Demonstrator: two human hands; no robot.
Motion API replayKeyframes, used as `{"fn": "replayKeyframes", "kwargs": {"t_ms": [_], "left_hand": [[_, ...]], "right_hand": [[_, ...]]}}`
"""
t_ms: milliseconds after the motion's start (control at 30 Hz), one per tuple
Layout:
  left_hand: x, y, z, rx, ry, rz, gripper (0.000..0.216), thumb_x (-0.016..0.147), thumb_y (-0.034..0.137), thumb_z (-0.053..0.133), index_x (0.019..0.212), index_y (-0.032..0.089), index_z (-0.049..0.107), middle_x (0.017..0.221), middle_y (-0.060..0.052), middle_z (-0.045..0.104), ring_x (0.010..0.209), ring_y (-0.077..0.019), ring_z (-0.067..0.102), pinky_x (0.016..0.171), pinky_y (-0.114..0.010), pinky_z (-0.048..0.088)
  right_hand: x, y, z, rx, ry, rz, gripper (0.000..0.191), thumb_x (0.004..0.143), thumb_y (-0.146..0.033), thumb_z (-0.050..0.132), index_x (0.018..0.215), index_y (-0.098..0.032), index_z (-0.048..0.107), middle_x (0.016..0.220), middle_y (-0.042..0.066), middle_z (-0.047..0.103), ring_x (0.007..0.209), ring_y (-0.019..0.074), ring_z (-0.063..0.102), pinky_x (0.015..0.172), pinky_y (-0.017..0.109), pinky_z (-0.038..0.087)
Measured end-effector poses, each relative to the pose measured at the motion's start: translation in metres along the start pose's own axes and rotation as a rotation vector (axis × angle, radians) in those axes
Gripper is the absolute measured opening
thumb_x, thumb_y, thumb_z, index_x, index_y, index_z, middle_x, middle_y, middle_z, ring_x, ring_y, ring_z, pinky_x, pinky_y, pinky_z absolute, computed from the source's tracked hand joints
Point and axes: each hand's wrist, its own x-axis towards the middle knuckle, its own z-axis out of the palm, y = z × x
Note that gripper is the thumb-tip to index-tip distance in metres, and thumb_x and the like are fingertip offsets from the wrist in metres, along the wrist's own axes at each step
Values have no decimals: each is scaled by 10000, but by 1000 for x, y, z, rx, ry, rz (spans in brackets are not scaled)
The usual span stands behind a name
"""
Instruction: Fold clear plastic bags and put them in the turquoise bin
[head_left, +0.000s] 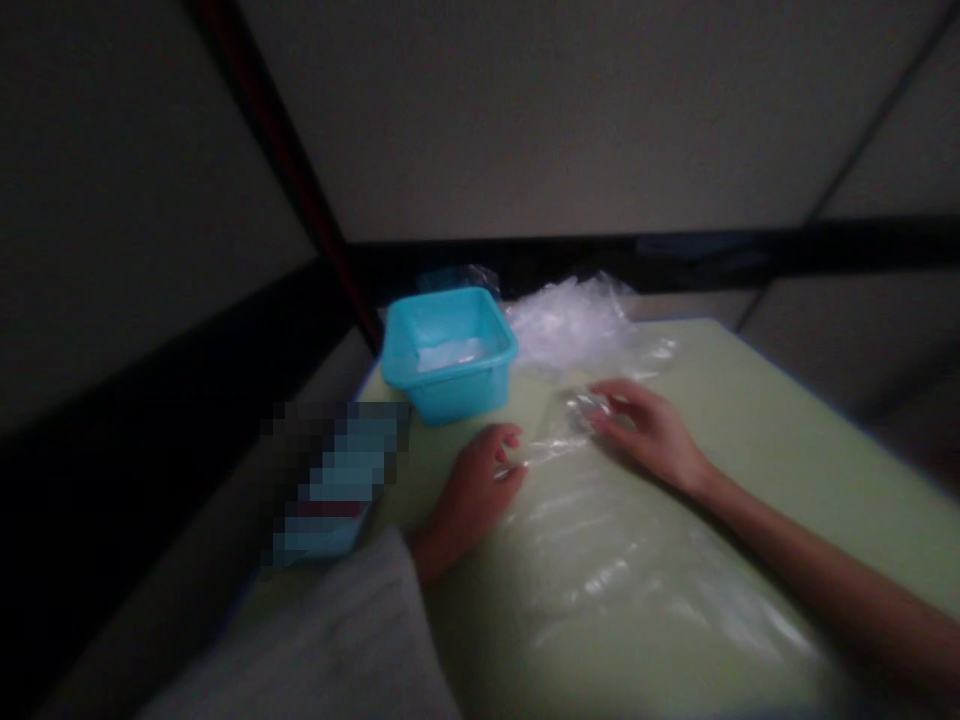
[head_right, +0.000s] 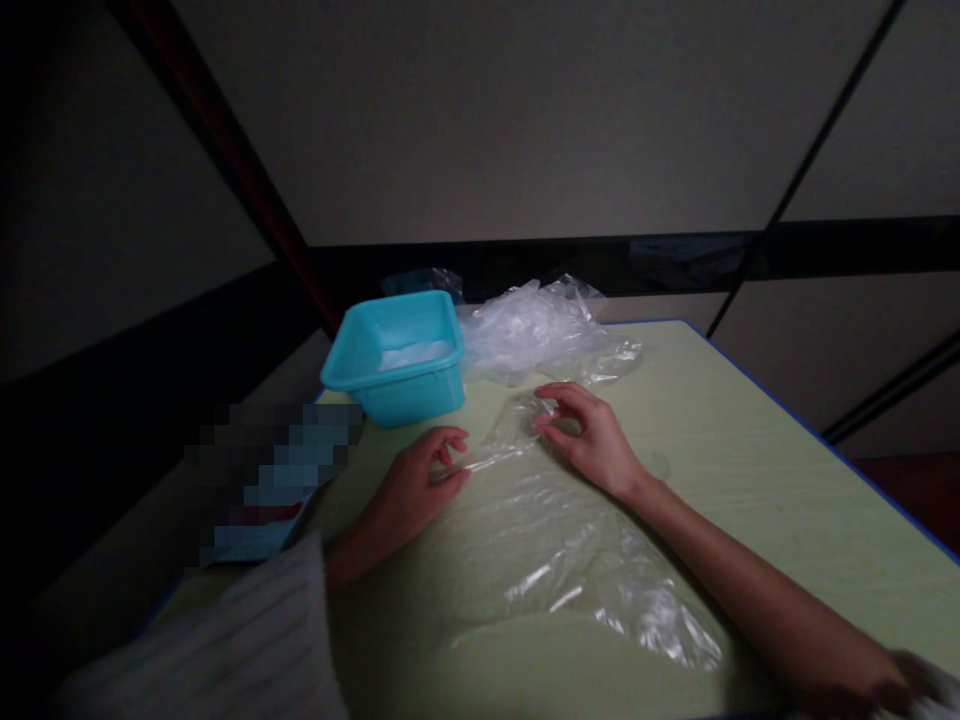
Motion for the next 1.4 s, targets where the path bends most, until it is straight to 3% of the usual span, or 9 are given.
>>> {"fn": "replayKeyframes", "kwargs": {"t_ms": [133, 300, 467, 567, 633, 733, 867, 1033, 1400], "left_hand": [[0, -1, 0, 4, 12, 14, 323, 676, 67, 586, 988, 147, 557, 958, -53, 622, 845, -175, 578, 785, -331, 483], [0, -4, 1, 3, 9, 49, 316, 673, 71, 576, 976, 162, 577, 977, -55, 632, 932, -198, 587, 860, -372, 467], [-4, 2, -2, -7, -32, 131, 306, 680, 91, 595, 979, 154, 605, 1024, -74, 637, 975, -207, 585, 892, -370, 465], [-9, 8, -4, 22, -131, 271, 302, 704, 124, 601, 1004, 150, 622, 1058, -82, 641, 1009, -213, 579, 925, -371, 456], [-14, 12, -5, 71, -184, 339, 359, 720, 158, 604, 1078, 144, 608, 1144, -96, 623, 1081, -227, 552, 975, -388, 427], [-20, 16, -7, 140, -257, 378, 536, 762, 233, 598, 1275, 134, 480, 1349, -124, 486, 1237, -240, 445, 1044, -402, 369], [-25, 20, -9, 171, -379, 424, 668, 818, 363, 570, 1387, 113, 324, 1460, -151, 322, 1346, -250, 297, 1096, -401, 301], [-26, 21, -9, 209, -457, 472, 698, 882, 474, 456, 1404, 57, 255, 1486, -193, 233, 1383, -265, 192, 1129, -412, 227], [-25, 16, -10, 299, -509, 510, 716, 894, 533, 402, 1420, 85, 216, 1496, -182, 209, 1395, -250, 147, 1129, -417, 184]], "right_hand": [[0, -1, -1, -56, 8, -28, 401, 786, -263, 586, 1176, -183, 541, 983, 72, 673, 832, 203, 651, 783, 371, 525], [1, -5, -14, -224, -78, -123, 310, 794, -181, 519, 1096, -170, 590, 828, 39, 671, 771, 192, 637, 767, 363, 507], [3, -4, -37, -457, -512, -420, 314, 725, -85, 475, 972, -183, 642, 931, 59, 665, 931, 226, 606, 972, 497, 351], [6, -8, -50, -563, -647, -465, 232, 674, -85, 488, 799, -175, 661, 927, 73, 657, 922, 238, 597, 973, 505, 344], [6, -13, -55, -580, -635, -474, 219, 665, -98, 485, 772, -165, 664, 985, 94, 655, 959, 252, 591, 974, 501, 356], [0, -23, -49, -552, -543, -471, 356, 757, -140, 442, 1056, -145, 636, 1190, 114, 607, 1128, 261, 534, 1035, 504, 316], [-16, -31, -22, -578, -547, -413, 566, 910, -382, 417, 1402, -116, 328, 1446, 151, 350, 1333, 258, 320, 1096, 471, 250], [-35, -22, 1, -569, -602, -331, 812, 863, -598, 420, 1441, -65, 217, 1484, 206, 189, 1370, 297, 200, 1111, 457, 228], [-39, -13, 3, -602, -620, -301, 797, 882, -603, 364, 1438, -50, 219, 1479, 207, 194, 1380, 277, 166, 1117, 462, 208]]}}
